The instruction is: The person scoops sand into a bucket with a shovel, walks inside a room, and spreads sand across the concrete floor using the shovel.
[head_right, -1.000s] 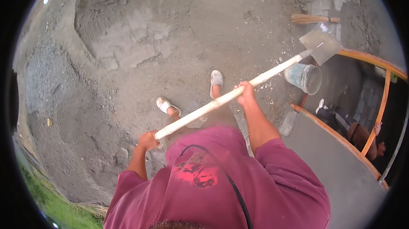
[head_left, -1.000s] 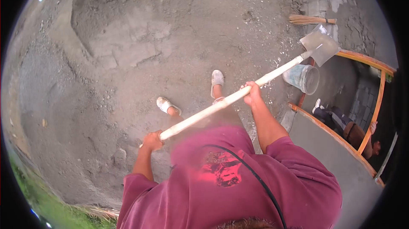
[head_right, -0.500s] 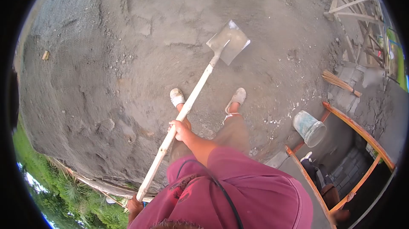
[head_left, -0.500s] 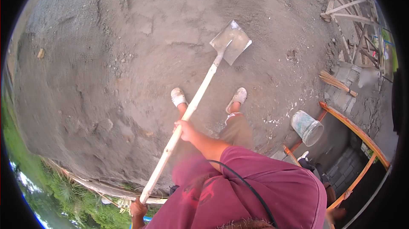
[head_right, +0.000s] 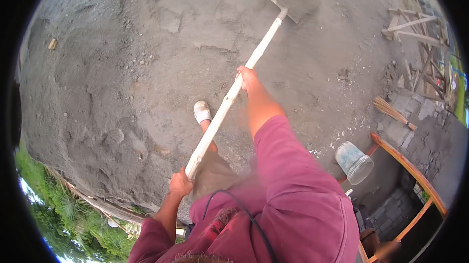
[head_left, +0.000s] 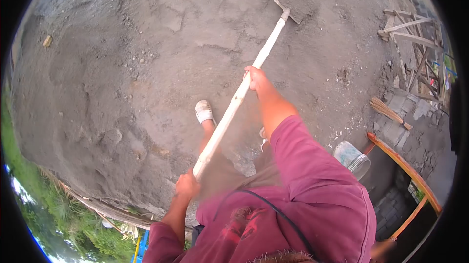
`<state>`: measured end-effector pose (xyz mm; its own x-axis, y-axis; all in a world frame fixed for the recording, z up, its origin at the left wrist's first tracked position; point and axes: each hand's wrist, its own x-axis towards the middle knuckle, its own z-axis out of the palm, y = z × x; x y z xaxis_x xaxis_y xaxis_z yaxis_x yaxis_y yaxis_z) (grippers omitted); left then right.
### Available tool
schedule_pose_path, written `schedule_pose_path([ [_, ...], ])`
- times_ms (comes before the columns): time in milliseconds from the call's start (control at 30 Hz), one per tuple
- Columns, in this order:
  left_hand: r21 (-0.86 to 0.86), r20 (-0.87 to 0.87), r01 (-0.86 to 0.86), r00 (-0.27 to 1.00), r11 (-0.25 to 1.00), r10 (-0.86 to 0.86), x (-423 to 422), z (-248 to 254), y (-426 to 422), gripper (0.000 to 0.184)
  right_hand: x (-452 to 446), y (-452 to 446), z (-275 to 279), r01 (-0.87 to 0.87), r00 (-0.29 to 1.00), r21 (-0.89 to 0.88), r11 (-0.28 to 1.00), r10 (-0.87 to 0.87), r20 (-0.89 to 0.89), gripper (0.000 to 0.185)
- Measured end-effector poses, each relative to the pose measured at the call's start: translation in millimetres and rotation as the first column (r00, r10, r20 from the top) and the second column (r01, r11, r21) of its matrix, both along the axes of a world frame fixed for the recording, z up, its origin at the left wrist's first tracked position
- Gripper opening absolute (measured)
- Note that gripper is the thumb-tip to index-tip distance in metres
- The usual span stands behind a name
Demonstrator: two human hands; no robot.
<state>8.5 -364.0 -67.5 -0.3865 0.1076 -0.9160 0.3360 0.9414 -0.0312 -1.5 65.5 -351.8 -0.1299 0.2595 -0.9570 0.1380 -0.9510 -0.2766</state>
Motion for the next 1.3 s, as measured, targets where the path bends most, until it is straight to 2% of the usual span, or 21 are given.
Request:
schedule_pose_path([
  [100, -0.037, -0.010, 0.024, 1.000, 0.999, -0.024, 21.8, 4.9, 12.4, 0.046, 27.3, 4.5, 5.6, 0.008, 1.000, -0.006, 1.000, -0.008, -0.015, 0.014],
  [167, -0.063, -0.057, 0.047, 0.997, 0.997, -0.051, 34.3, 7.2, -4.7, 0.044, 47.6, -13.1, 18.6, 0.075, 0.995, -0.043, 0.996, -0.078, -0.058, 0.013],
  [333, -0.194, -0.124, 0.252, 0.952, 0.948, -0.278, 33.1, 66.2, -57.9, 0.041, 101.5, -87.6, 70.7, 0.262, 0.951, -0.141, 0.955, -0.281, -0.133, 0.014],
  [433, -0.285, -0.199, 0.293, 0.913, 0.913, -0.356, 22.8, 98.9, -77.3, 0.033, 141.3, -117.3, 113.9, 0.367, 0.925, -0.163, 0.916, -0.378, -0.046, 0.012],
  [533, -0.265, -0.316, 0.294, 0.873, 0.918, -0.371, 9.9, 112.7, -72.3, 0.027, 187.1, -130.2, 136.9, 0.493, 0.870, -0.128, 0.861, -0.489, 0.060, 0.011],
  [700, -0.185, -0.248, 0.606, 0.733, 0.774, -0.634, -11.9, 99.2, 10.2, 0.026, 296.9, -109.6, 156.6, 0.703, 0.679, 0.008, 0.711, -0.674, 0.291, 0.013],
  [767, -0.165, -0.157, 0.715, 0.661, 0.679, -0.734, -7.4, 87.7, 70.0, 0.027, 342.0, -89.5, 169.2, 0.781, 0.569, 0.051, 0.622, -0.743, 0.353, 0.013],
  [867, -0.037, -0.048, 0.805, 0.590, 0.592, -0.806, 8.0, 53.5, 136.9, 0.027, 426.0, -69.0, 178.6, 0.846, 0.437, 0.108, 0.522, -0.795, 0.422, 0.017],
  [967, 0.124, 0.101, 0.827, 0.539, 0.548, -0.836, 40.7, 35.4, 201.4, 0.031, 500.0, -61.1, 205.2, 0.840, 0.293, 0.275, 0.468, -0.817, 0.496, 0.020],
  [1033, 0.273, 0.232, 0.788, 0.503, 0.552, -0.833, 61.0, 20.8, 229.4, 0.035, 558.4, -76.1, 185.4, 0.820, 0.225, 0.361, 0.444, -0.830, 0.511, 0.027],
  [1067, 0.342, 0.294, 0.755, 0.479, 0.559, -0.827, 71.7, 14.1, 242.2, 0.037, 579.7, -76.4, 203.0, 0.741, 0.348, 0.326, 0.587, -0.751, 0.560, 0.032],
  [1133, 0.257, 0.488, 0.719, 0.481, 0.646, -0.728, 95.0, 18.1, 275.5, 0.039, 604.0, -70.5, 257.7, 0.526, 0.555, 0.224, 0.820, -0.531, 0.640, 0.043],
  [1233, 0.168, 0.712, 0.623, 0.459, 0.764, -0.531, 122.7, 35.5, 310.9, 0.036, 641.6, -87.5, 231.2, 0.511, 0.352, 0.357, 0.782, -0.569, 0.743, 0.044],
  [1300, 0.115, 0.820, 0.559, 0.413, 0.821, -0.396, 132.4, 36.8, 317.5, 0.033, 660.3, -91.2, 229.0, 0.489, 0.401, 0.304, 0.817, -0.520, 0.754, 0.044],
])
